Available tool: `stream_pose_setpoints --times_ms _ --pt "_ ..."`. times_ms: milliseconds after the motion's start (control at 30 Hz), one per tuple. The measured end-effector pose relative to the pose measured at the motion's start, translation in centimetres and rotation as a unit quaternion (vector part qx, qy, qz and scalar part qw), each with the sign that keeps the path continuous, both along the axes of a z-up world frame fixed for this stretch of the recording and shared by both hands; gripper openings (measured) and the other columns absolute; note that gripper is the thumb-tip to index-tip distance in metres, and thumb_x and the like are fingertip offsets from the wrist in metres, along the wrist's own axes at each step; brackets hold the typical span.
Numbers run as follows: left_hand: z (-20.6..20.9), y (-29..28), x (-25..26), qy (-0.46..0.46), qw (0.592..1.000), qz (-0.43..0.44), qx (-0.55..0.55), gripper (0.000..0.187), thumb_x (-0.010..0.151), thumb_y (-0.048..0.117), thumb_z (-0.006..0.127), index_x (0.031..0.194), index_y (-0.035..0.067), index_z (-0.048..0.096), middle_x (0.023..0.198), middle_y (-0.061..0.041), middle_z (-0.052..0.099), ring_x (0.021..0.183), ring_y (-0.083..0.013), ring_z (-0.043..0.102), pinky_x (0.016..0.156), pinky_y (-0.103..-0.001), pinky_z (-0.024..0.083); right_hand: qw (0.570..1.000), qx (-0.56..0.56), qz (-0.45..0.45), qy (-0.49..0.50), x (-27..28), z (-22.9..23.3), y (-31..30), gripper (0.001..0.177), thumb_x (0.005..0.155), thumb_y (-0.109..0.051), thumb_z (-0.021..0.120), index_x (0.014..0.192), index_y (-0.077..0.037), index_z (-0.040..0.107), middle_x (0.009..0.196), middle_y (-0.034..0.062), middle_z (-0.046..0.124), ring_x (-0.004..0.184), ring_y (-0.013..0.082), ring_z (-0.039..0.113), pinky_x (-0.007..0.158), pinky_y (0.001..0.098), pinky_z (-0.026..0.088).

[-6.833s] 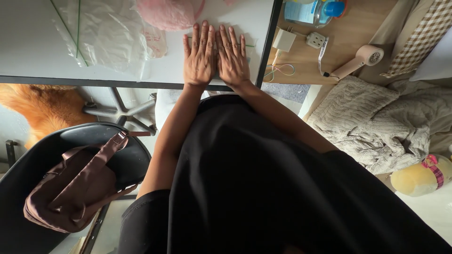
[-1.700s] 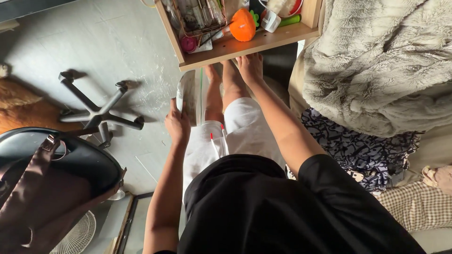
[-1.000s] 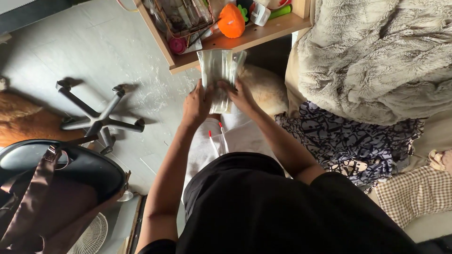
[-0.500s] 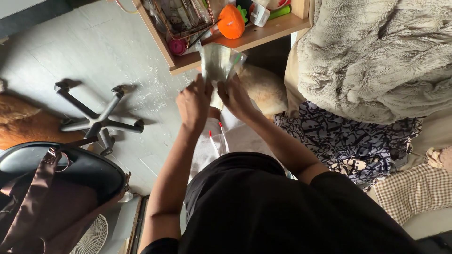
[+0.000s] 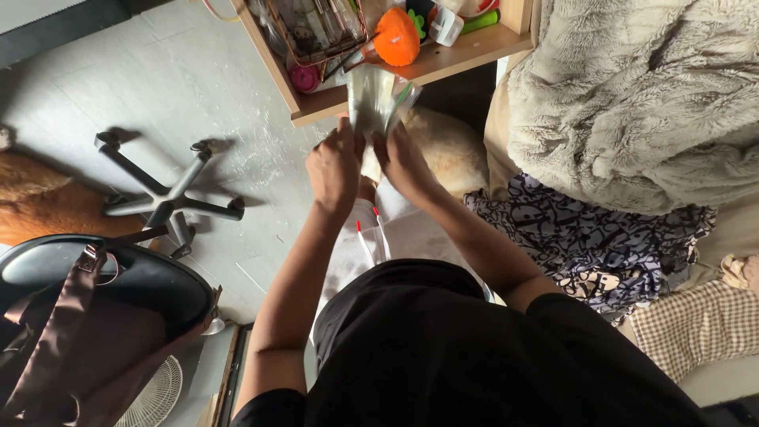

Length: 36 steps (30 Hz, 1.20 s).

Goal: Count Indonesian Rupiah banknotes and place them into small plastic zip bags.

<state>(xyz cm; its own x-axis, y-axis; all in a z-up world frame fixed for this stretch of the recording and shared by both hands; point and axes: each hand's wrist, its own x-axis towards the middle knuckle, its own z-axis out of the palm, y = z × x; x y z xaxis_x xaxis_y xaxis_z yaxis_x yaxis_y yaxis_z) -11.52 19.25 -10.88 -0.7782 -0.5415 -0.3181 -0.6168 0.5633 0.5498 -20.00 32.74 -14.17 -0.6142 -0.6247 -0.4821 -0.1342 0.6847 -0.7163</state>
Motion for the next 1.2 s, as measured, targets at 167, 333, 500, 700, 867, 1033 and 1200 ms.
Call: stream_pose_setpoints --times_ms 167,333,500,700,867,1033,1200 --pt "0.5 0.6 -0.5 -0.01 1.0 -0.001 0.014 0.01 0.101 0.017 0.064 0.106 0.008 0.064 0.097 -0.012 0.076 0.071 -0.0305 0.073 0.058 -0.04 0.055 1.0 -0.005 -0.005 0.014 -0.5 -0.3 -0.4 0.032 0.1 -0.01 0.057 0.125 0.008 0.047 0.092 0.0321 0.067 0.088 0.0506 0.066 0.069 0.0566 0.05" --pt "-2.6 1.7 0.4 -0.035 0.993 0.088 0.065 0.012 0.101 0.021 0.066 0.096 0.01 0.068 0.082 -0.016 0.074 0.073 -0.0339 0.073 0.06 -0.042 0.055 0.996 -0.047 0.043 0.059 -1.4 -0.8 -0.2 0.029 0.102 -0.013 0.057 0.121 0.008 0.049 0.092 0.0331 0.067 0.085 0.0504 0.065 0.068 0.0561 0.05" --pt "-1.7 0.5 -0.8 -0.029 0.992 0.095 0.078 0.01 0.098 0.017 0.068 0.092 0.008 0.066 0.081 -0.018 0.074 0.071 -0.0362 0.073 0.057 -0.043 0.055 1.0 -0.026 0.008 0.009 -0.9 -1.5 0.1 0.026 0.104 -0.012 0.056 0.122 0.005 0.049 0.084 0.0302 0.067 0.08 0.0491 0.066 0.064 0.0562 0.049" --pt "0.8 -1.1 -2.5 -0.007 1.0 0.008 0.003 0.009 0.096 0.014 0.066 0.097 0.006 0.062 0.1 -0.021 0.072 0.066 -0.0349 0.071 0.055 -0.044 0.055 0.999 -0.035 -0.015 -0.027 -2.2 0.1 -1.5 0.039 0.101 -0.008 0.055 0.135 0.006 0.042 0.09 0.0307 0.069 0.084 0.0501 0.066 0.065 0.055 0.05" --pt "0.1 -0.8 -3.0 -0.006 0.999 0.039 0.03 0.007 0.098 0.014 0.065 0.096 0.008 0.061 0.084 -0.014 0.073 0.068 -0.0329 0.072 0.056 -0.044 0.054 1.0 -0.013 -0.014 -0.019 -3.0 -1.8 -1.3 0.032 0.105 -0.012 0.057 0.132 0.001 0.047 0.09 0.0271 0.07 0.084 0.0456 0.07 0.068 0.0521 0.051" --pt "0.0 -2.6 -3.3 -0.04 0.998 0.025 0.049 0.014 0.101 0.022 0.065 0.1 0.009 0.064 0.084 -0.015 0.073 0.072 -0.0351 0.072 0.06 -0.045 0.055 0.979 -0.202 -0.006 0.008 -5.0 -1.0 -1.5 0.024 0.113 -0.012 0.053 0.132 0.003 0.048 0.098 0.0237 0.066 0.084 0.0383 0.068 0.069 0.0472 0.052" --pt "-0.2 -4.6 -3.2 0.064 0.974 0.085 0.2 0.027 0.1 0.024 0.068 0.119 0.006 0.06 0.097 -0.019 0.075 0.083 -0.0345 0.074 0.071 -0.043 0.057 0.876 -0.135 -0.146 -0.439 -5.9 -3.9 -0.3 0.016 0.109 -0.017 0.057 0.118 -0.004 0.059 0.074 -0.0029 0.054 0.056 0.0057 0.045 0.05 0.0246 0.037"
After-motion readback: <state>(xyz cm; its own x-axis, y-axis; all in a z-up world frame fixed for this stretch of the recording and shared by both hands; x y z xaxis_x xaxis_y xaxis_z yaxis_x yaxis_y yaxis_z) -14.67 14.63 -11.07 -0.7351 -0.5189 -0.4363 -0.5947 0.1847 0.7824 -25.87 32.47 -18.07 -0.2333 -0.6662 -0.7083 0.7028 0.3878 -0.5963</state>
